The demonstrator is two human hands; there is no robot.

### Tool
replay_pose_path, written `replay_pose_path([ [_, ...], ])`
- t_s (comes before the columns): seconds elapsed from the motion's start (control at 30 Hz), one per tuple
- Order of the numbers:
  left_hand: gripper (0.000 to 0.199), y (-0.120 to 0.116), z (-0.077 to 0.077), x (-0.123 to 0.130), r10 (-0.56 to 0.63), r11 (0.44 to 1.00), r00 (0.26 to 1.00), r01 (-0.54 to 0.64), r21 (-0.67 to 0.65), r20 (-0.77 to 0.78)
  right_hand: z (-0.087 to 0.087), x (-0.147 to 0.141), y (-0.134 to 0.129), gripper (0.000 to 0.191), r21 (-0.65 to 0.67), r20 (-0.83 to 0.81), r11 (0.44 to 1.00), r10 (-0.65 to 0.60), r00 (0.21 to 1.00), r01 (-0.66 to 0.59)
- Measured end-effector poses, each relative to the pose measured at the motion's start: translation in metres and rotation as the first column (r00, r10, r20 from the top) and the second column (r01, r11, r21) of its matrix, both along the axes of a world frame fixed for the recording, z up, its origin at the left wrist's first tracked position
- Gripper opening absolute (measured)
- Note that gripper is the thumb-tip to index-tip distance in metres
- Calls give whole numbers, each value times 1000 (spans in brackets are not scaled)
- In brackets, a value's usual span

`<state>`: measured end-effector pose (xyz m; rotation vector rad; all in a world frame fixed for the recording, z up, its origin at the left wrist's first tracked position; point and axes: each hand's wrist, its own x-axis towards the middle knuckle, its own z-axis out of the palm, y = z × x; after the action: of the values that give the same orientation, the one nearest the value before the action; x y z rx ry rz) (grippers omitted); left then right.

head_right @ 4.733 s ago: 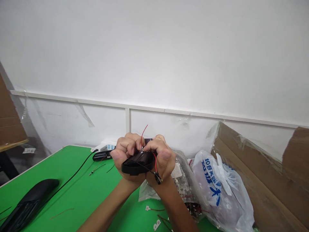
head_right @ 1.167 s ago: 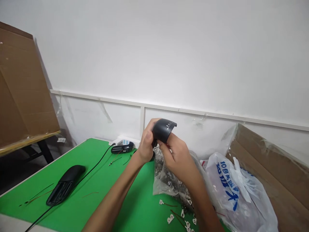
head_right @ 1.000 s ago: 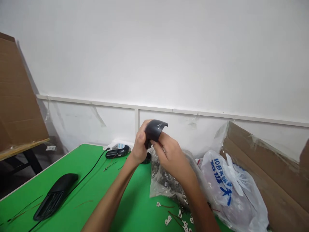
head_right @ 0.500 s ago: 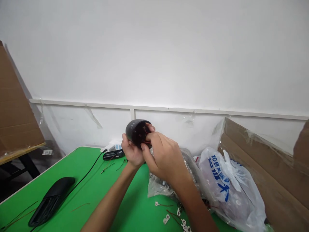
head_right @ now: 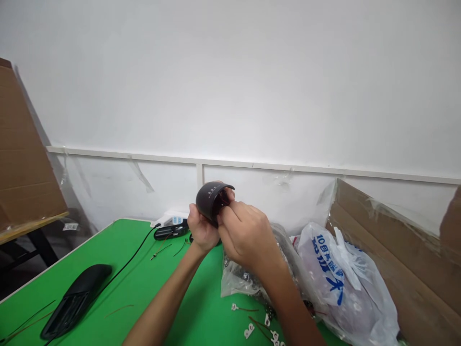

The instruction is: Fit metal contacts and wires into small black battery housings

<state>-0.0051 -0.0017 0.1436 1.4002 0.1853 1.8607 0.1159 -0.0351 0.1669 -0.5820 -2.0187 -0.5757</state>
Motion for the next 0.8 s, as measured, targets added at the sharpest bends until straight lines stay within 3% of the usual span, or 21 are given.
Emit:
replay_pose_path([
  [0.17,77,0,-2,4,60,998,998,-59,-32,3,-1,2,2,23,-16,-5,1000,20,1000,-20],
  [0.5,83,-1,-2,6,31,996,999,-27,-83,37,-8,-7,7,23,47,-51,999,15,999,-13],
  [0.8,73,4,-3,3,-14,995,995,23,-97,94,-16,-14,9,22,57,-97,998,-14,995,19],
])
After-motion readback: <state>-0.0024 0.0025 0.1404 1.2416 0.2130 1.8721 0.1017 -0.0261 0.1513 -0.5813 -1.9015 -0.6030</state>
